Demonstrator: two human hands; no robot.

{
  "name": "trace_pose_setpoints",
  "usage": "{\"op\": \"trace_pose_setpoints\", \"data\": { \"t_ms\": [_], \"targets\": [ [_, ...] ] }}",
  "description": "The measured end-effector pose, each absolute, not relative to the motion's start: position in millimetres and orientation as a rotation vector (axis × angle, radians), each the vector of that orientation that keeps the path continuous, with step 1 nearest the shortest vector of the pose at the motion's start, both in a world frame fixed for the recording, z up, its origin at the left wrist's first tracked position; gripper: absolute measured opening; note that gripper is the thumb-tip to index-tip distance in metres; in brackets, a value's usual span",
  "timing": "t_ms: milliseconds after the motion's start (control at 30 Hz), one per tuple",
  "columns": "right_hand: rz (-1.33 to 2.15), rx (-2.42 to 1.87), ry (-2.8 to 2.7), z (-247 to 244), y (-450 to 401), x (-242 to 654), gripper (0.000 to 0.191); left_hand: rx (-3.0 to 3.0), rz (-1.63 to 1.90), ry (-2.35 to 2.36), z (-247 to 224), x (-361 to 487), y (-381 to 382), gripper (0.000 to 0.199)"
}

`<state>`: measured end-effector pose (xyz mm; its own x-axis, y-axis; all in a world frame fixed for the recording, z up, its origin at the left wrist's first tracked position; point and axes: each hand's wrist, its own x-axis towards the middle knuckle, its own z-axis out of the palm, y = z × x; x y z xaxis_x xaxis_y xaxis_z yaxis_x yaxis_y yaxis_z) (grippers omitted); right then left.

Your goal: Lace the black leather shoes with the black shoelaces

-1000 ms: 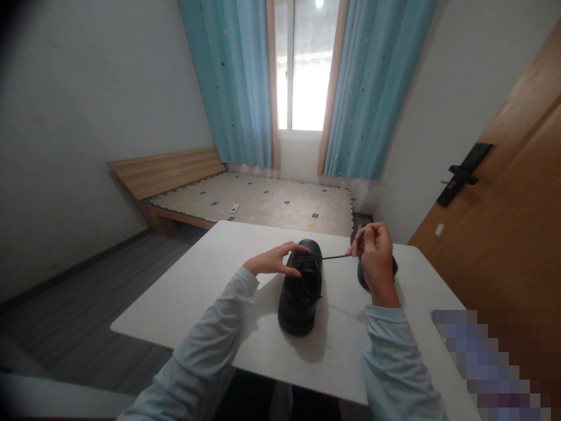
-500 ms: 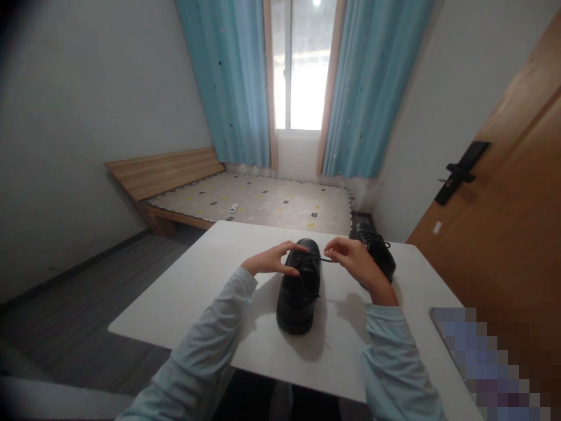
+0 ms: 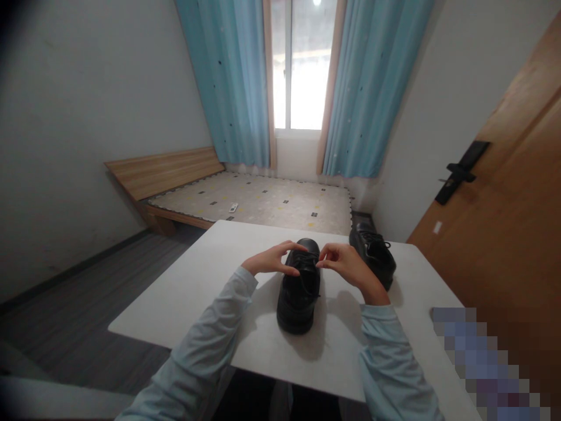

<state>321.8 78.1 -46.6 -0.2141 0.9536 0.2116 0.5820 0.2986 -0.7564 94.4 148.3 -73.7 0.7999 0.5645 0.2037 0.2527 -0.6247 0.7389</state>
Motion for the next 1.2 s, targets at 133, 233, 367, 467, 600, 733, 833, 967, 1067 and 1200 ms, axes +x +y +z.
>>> {"op": "trace_pose_setpoints", "data": {
  "t_ms": [133,233,367,467,600,733,833,967,1067,1200],
  "targets": [
    [0.747,-1.354,-1.852,-48,79,321,0.026,2.247,0.552,0.602,-73,94,148,0.064],
    [0.760,-1.351,-1.834,-47,79,319,0.025,2.260,0.558,0.598,-73,95,148,0.064],
    [0.748,-1.342,-1.845,-47,80,316,0.021,2.281,0.566,0.592,-74,96,149,0.065],
    [0.762,-1.327,-1.868,-47,80,314,0.019,2.288,0.564,0.601,-73,96,149,0.064],
    [0.767,-1.310,-1.928,-44,78,310,0.020,2.264,0.562,0.608,-72,96,149,0.063],
    [0.682,-1.309,-2.036,-42,74,309,0.017,2.255,0.561,0.607,-72,95,149,0.063],
    [0.614,-1.348,-2.071,-42,71,306,0.016,2.250,0.557,0.610,-72,94,149,0.064],
    [0.440,-1.426,-2.151,-39,64,296,0.019,2.244,0.554,0.607,-71,94,147,0.064],
    [0.273,-1.473,-2.188,-35,59,288,0.016,2.250,0.559,0.604,-71,93,147,0.064],
    [0.252,-1.515,-2.195,-33,57,285,0.015,2.252,0.567,0.593,-72,93,148,0.063]
  ]
}}
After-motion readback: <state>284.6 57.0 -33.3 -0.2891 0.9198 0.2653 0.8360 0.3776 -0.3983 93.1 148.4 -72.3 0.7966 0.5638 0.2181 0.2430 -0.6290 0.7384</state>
